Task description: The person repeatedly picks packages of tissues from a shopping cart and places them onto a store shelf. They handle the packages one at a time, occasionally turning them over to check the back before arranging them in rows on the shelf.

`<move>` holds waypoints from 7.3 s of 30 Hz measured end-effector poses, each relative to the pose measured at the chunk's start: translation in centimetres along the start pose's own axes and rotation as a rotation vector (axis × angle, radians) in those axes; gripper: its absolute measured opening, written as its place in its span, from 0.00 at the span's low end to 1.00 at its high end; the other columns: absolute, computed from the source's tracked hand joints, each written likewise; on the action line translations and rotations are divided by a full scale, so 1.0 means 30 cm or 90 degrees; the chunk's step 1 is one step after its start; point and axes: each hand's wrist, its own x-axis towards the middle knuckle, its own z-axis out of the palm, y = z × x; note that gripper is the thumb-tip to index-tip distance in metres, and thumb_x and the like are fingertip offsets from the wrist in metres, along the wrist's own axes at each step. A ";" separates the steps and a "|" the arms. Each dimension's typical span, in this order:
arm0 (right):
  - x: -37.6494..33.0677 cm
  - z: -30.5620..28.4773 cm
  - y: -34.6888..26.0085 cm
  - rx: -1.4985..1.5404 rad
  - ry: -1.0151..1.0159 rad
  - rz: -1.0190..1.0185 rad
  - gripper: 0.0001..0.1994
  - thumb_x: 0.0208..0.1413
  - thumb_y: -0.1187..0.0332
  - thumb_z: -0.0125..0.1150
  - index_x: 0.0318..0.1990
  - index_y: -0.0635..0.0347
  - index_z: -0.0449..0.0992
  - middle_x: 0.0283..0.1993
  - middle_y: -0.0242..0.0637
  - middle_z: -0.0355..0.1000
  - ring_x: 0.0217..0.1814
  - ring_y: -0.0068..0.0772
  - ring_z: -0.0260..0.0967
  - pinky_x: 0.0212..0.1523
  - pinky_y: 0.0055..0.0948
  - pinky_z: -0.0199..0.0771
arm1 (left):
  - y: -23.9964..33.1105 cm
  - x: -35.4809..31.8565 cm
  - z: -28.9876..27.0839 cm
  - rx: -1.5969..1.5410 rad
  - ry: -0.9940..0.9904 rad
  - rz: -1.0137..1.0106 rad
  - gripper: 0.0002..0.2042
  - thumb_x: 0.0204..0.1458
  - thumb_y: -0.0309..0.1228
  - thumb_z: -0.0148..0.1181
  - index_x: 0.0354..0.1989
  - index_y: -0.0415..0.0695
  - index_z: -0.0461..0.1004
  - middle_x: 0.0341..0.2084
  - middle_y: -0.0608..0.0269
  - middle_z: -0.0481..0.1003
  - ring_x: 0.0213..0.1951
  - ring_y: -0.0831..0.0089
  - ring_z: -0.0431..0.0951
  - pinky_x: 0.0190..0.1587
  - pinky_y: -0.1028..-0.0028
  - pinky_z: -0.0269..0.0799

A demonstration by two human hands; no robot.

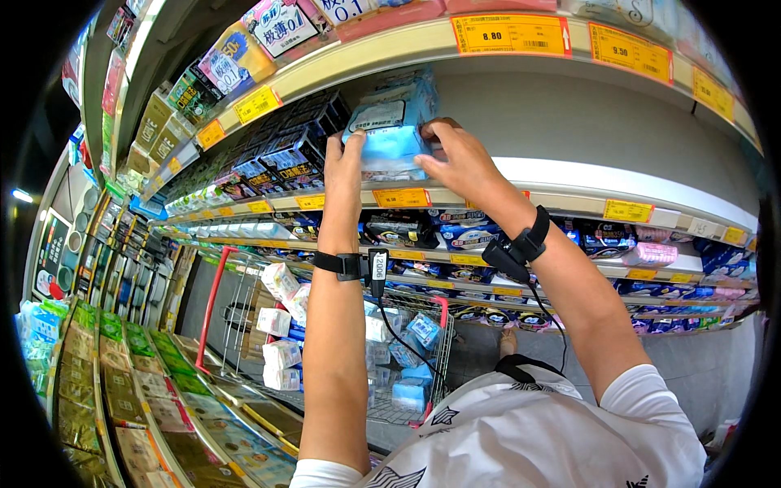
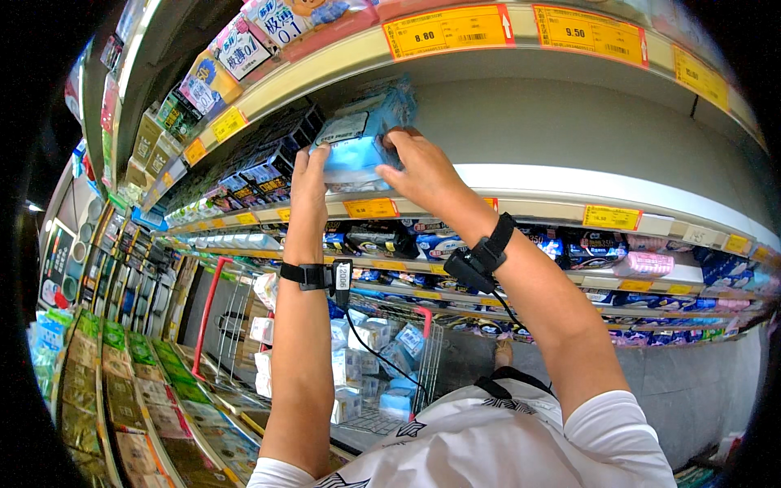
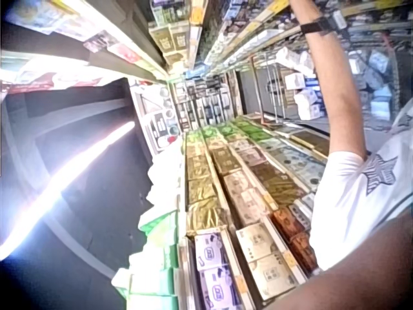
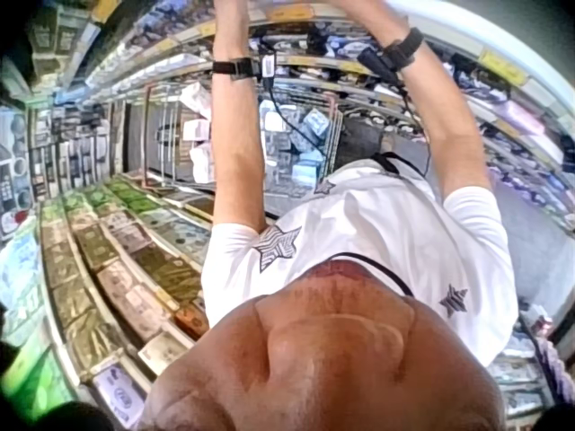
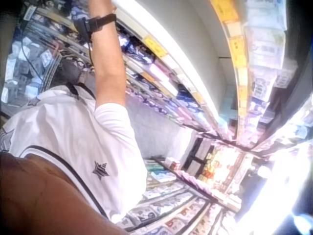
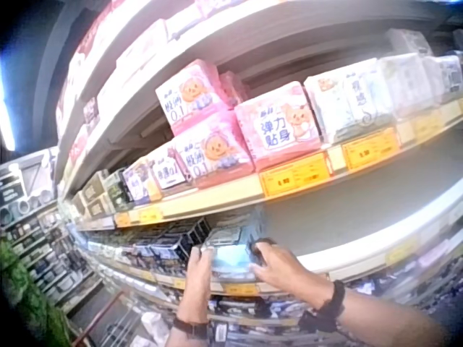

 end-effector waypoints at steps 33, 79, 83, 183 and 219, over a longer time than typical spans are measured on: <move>0.001 -0.011 -0.052 -0.104 -0.092 0.041 0.25 0.63 0.56 0.58 0.65 0.53 0.65 0.42 0.53 0.75 0.45 0.54 0.75 0.43 0.44 0.74 | 0.017 0.025 -0.028 0.126 -0.097 0.027 0.31 0.61 0.47 0.54 0.68 0.40 0.65 0.59 0.51 0.71 0.58 0.65 0.69 0.61 0.70 0.61; 0.043 -0.016 -0.015 -0.049 -0.128 0.120 0.20 0.61 0.55 0.59 0.45 0.68 0.77 0.34 0.57 0.78 0.38 0.59 0.77 0.41 0.46 0.76 | -0.032 0.013 -0.037 0.259 -0.044 0.141 0.39 0.62 0.55 0.54 0.66 0.28 0.58 0.56 0.28 0.70 0.59 0.44 0.72 0.61 0.60 0.66; 0.009 -0.010 0.007 -0.031 -0.028 0.058 0.20 0.62 0.57 0.59 0.48 0.69 0.76 0.39 0.60 0.77 0.41 0.59 0.77 0.42 0.45 0.76 | -0.005 -0.041 -0.036 0.219 0.020 0.152 0.41 0.62 0.56 0.53 0.67 0.26 0.56 0.60 0.25 0.65 0.63 0.42 0.67 0.65 0.59 0.62; -0.759 0.436 -0.201 0.704 -0.664 0.721 0.51 0.57 0.23 0.35 0.72 0.60 0.51 0.61 0.62 0.65 0.52 0.59 0.76 0.47 0.55 0.82 | -0.317 -1.138 -0.509 -0.139 0.095 -0.380 0.35 0.58 0.53 0.58 0.66 0.38 0.62 0.54 0.57 0.72 0.52 0.70 0.74 0.52 0.70 0.71; -0.714 0.306 -0.180 0.579 -0.601 0.675 0.37 0.64 0.35 0.49 0.63 0.62 0.65 0.37 0.45 0.76 0.27 0.32 0.76 0.27 0.28 0.78 | -0.288 -1.099 -0.385 -0.147 0.111 -0.459 0.38 0.62 0.64 0.45 0.63 0.39 0.67 0.47 0.56 0.77 0.48 0.62 0.78 0.46 0.63 0.78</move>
